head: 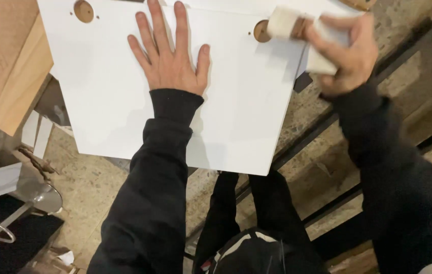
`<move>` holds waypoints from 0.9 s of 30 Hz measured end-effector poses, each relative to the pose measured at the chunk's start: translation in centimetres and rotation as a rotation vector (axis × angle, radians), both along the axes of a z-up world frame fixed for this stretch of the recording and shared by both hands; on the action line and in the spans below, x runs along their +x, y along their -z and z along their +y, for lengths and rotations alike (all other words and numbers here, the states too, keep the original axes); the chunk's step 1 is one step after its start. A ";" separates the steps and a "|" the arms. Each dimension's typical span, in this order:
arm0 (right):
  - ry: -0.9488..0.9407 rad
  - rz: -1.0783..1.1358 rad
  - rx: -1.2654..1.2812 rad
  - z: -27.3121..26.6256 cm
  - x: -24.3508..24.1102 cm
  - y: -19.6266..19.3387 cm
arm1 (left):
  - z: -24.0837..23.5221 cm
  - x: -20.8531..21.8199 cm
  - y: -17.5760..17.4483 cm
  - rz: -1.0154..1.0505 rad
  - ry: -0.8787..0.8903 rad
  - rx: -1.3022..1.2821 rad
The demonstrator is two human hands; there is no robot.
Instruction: Sanding and scraping the edges of a white laminated board on a workbench.
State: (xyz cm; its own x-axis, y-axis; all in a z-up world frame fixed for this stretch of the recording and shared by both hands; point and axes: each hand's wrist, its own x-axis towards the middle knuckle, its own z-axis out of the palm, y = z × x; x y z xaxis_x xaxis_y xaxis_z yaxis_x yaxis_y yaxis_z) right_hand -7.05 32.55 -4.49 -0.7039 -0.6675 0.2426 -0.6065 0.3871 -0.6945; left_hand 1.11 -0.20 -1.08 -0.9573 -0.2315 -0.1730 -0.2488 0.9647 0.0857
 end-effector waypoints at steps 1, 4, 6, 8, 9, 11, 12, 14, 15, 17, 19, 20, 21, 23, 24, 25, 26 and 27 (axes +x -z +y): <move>0.049 -0.022 -0.006 0.9 0.0 1.8 | -0.1 -0.2 0.2 0.023 0.015 -0.011; -0.021 -0.022 -0.062 -1.7 2.1 -1.6 | -0.2 -0.9 0.5 0.051 0.022 -0.020; -0.124 -0.006 -0.084 -3.0 5.9 -4.5 | 0.1 -0.1 0.4 0.050 0.029 0.011; -0.206 -0.069 -0.056 -2.9 8.7 -4.0 | -0.3 -0.6 0.3 0.031 0.038 -0.009; -0.209 -0.069 -0.066 -2.2 6.0 -2.8 | -0.2 -1.1 0.1 0.030 0.035 -0.018; -0.034 -0.010 -0.234 -0.9 1.4 -0.2 | 0.0 -1.1 0.0 0.012 0.010 0.010; -0.037 -0.023 -0.240 -0.5 1.3 -0.5 | -0.2 -0.4 0.3 0.000 0.005 0.005; 0.072 0.014 0.118 0.8 0.0 -0.9 | -0.4 -0.4 1.4 0.074 0.038 -0.022; 0.067 0.013 0.120 -0.5 1.5 -2.0 | 0.1 -1.4 0.1 0.072 0.033 -0.021; -0.156 -0.052 -0.166 -3.0 5.0 -4.6 | 0.9 -3.1 -2.8 -0.230 -0.067 0.021; -0.179 -0.050 -0.156 -2.6 11.1 -4.9 | 0.2 -1.2 -1.1 -0.104 -0.016 0.007; -0.203 -0.046 -0.145 -2.5 13.8 -4.9 | -0.1 -0.8 0.0 0.026 0.035 -0.005; -0.200 -0.041 -0.149 -2.0 11.8 -4.1 | 0.0 -1.2 0.0 0.029 0.038 -0.009; -0.141 -0.009 -0.144 -1.1 8.7 -2.7 | 0.2 -1.0 -0.1 0.004 0.012 0.002; -0.142 -0.023 -0.150 -0.8 7.0 -2.5 | -0.2 -0.7 -0.3 -0.011 0.009 -0.003; -0.053 0.042 -0.113 -0.1 4.9 -2.4 | -0.1 -1.0 -0.1 -0.022 0.015 -0.014; 0.035 0.108 -0.076 0.6 2.7 -2.3 | -0.1 -1.5 0.1 -0.033 0.021 -0.025; 0.037 0.109 -0.077 -0.3 3.9 -3.1 | -0.2 -1.5 0.8 -0.032 0.023 -0.026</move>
